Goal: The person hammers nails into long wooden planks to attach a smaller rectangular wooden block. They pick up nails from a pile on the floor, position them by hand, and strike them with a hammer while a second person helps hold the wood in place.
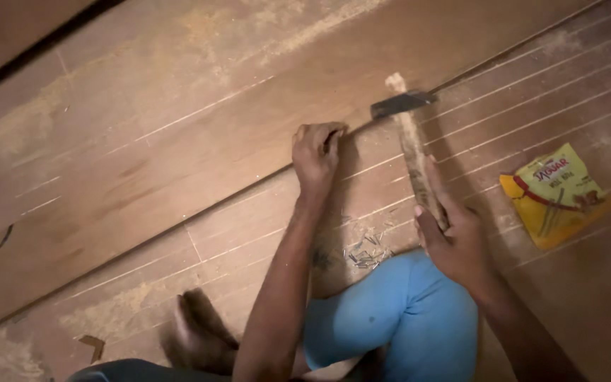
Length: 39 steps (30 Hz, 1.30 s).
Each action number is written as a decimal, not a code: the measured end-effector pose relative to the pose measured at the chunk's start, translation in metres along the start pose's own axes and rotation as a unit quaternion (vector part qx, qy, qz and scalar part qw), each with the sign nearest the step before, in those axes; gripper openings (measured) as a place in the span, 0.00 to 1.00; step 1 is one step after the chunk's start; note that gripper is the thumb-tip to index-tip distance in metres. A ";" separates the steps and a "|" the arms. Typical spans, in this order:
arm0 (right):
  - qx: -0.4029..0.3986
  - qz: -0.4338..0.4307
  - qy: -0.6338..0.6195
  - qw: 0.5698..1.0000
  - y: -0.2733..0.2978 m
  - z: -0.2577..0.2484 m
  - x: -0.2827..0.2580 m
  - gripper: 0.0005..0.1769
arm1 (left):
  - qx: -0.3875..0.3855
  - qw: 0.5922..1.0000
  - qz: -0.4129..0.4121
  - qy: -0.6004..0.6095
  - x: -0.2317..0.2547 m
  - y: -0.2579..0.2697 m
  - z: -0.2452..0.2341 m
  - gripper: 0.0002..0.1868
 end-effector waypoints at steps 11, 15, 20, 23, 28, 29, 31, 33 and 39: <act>-0.034 -0.112 0.119 0.986 -0.020 0.019 -0.002 0.41 | 0.021 0.996 -0.067 0.046 -0.019 0.007 0.003 0.23; -0.027 -0.209 0.149 0.966 -0.028 0.028 -0.001 0.42 | 0.002 0.992 -0.111 0.068 -0.021 0.009 0.003 0.23; -0.040 -0.195 0.198 0.960 -0.029 0.031 0.007 0.43 | -0.008 0.990 -0.131 0.046 -0.023 0.011 0.003 0.25; -0.034 -0.215 0.229 0.949 -0.031 0.028 0.004 0.42 | -0.002 0.994 -0.106 0.035 -0.025 0.007 0.005 0.26; -0.058 -0.150 0.247 0.956 -0.024 0.027 0.000 0.40 | -0.001 0.991 -0.119 0.061 -0.025 0.010 0.005 0.27; -0.069 -0.130 0.265 0.953 -0.026 0.027 0.000 0.41 | -0.013 0.991 -0.125 0.051 -0.021 0.007 0.003 0.28; -0.040 -0.192 0.232 0.953 -0.025 0.023 -0.001 0.41 | -0.036 0.990 -0.135 0.029 -0.011 -0.001 -0.009 0.30; -0.027 -0.182 0.220 0.958 -0.024 0.016 0.002 0.41 | -0.079 0.986 -0.143 0.022 0.001 0.000 -0.023 0.37; 0.051 -0.183 0.141 0.972 -0.012 -0.015 0.016 0.41 | -0.165 0.953 0.150 -0.207 -0.038 -0.005 -0.036 0.38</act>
Point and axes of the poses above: each hand's wrist, its own y-axis away from the middle knuckle, its own z-axis out of the palm, x = y × z, the point moved 1 cm from there along -y, towards the middle knuckle, and after that the axes turned 1 degree about y, right-handed, at the moved point
